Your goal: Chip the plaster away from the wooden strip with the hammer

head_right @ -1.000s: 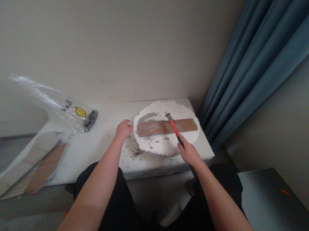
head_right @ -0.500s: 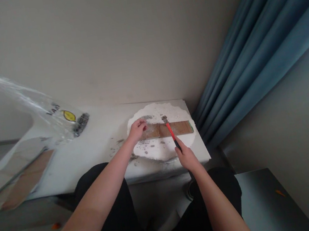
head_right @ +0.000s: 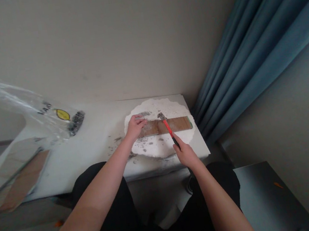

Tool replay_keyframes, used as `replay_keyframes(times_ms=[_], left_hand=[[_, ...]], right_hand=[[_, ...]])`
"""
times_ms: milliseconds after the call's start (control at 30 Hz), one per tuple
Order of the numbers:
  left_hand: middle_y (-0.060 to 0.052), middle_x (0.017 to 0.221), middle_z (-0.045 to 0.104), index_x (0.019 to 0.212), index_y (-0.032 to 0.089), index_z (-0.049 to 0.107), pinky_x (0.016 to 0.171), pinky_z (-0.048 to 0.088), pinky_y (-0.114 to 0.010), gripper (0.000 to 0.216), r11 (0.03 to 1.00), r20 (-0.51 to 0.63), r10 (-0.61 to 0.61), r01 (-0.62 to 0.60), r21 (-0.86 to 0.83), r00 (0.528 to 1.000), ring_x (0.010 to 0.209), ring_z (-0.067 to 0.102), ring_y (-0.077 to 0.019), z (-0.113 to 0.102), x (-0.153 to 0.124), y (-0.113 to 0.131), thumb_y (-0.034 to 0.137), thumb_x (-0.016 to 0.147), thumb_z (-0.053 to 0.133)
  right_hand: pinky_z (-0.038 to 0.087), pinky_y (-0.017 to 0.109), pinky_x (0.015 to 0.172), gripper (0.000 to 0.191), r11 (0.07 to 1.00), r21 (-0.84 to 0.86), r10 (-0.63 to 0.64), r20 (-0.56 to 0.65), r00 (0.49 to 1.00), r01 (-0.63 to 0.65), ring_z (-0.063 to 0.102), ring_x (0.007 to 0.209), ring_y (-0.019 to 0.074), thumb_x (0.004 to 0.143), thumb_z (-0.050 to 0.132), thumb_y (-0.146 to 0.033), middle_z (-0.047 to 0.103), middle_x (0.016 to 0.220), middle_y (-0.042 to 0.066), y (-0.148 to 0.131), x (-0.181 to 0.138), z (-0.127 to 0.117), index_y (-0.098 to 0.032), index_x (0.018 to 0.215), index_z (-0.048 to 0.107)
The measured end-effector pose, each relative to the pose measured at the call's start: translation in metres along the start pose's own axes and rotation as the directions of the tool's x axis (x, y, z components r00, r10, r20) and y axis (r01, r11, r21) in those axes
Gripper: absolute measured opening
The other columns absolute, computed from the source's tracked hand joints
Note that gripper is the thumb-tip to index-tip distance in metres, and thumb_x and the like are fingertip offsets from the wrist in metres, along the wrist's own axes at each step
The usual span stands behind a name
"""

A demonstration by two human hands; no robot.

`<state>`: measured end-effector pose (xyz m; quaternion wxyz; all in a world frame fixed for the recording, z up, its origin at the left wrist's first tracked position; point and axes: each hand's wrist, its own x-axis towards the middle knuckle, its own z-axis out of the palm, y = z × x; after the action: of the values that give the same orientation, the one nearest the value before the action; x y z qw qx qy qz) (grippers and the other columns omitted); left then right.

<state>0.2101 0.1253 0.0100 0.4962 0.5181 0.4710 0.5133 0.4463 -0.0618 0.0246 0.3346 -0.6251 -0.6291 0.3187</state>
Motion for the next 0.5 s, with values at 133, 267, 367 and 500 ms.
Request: replay_keyframes(times_ms=[133,267,367,500], left_hand=[[0.0,0.078,0.072,0.103,0.02,0.062,0.069,0.053,-0.029,0.029,0.999,0.035,-0.04,0.039,0.022,0.999,0.07,0.065,-0.0139,0.0011,-0.0003,-0.0025,0.019,0.077,0.073],[-0.001,0.076,0.069,0.086,0.019,0.064,0.065,0.052,-0.029,0.005,0.996,0.051,-0.047,0.043,0.08,0.998,0.069,0.065,-0.0151,0.0032,-0.0016,-0.0005,0.022,0.082,0.067],[0.0,0.07,0.065,0.079,0.019,0.064,0.064,0.05,-0.029,0.008,0.981,0.053,0.035,-0.044,0.187,0.998,0.066,0.061,-0.0152,0.0032,-0.0025,0.0,0.026,0.081,0.068],[0.0,0.072,0.066,0.08,0.02,0.063,0.071,0.051,-0.03,0.008,0.957,0.104,0.11,-0.134,0.257,0.988,0.07,0.063,-0.0158,0.0033,-0.0033,-0.002,0.024,0.078,0.069]], right_hand=[[0.036,0.05,0.122,0.064,1.0,0.003,-0.008,0.011,1.0,0.007,0.044,0.149,0.0277,0.099,0.048,-0.029,0.052,0.157,0.009,-0.0014,0.0007,-0.0009,-0.023,0.162,0.039],[0.036,0.051,0.121,0.064,1.0,0.004,-0.015,0.011,1.0,0.015,0.045,0.148,0.0278,0.098,0.047,-0.029,0.051,0.157,0.009,-0.0027,0.0007,-0.0014,-0.022,0.162,0.039],[0.036,0.052,0.122,0.064,1.0,0.0,-0.003,0.006,1.0,0.003,0.045,0.148,0.0281,0.098,0.048,-0.029,0.051,0.157,0.009,-0.0023,0.0004,-0.0014,-0.023,0.162,0.04],[0.034,0.05,0.123,0.064,1.0,0.005,0.002,0.006,1.0,-0.002,0.043,0.149,0.027,0.098,0.049,-0.029,0.05,0.158,0.007,-0.0002,0.0004,-0.0011,-0.024,0.162,0.04]])
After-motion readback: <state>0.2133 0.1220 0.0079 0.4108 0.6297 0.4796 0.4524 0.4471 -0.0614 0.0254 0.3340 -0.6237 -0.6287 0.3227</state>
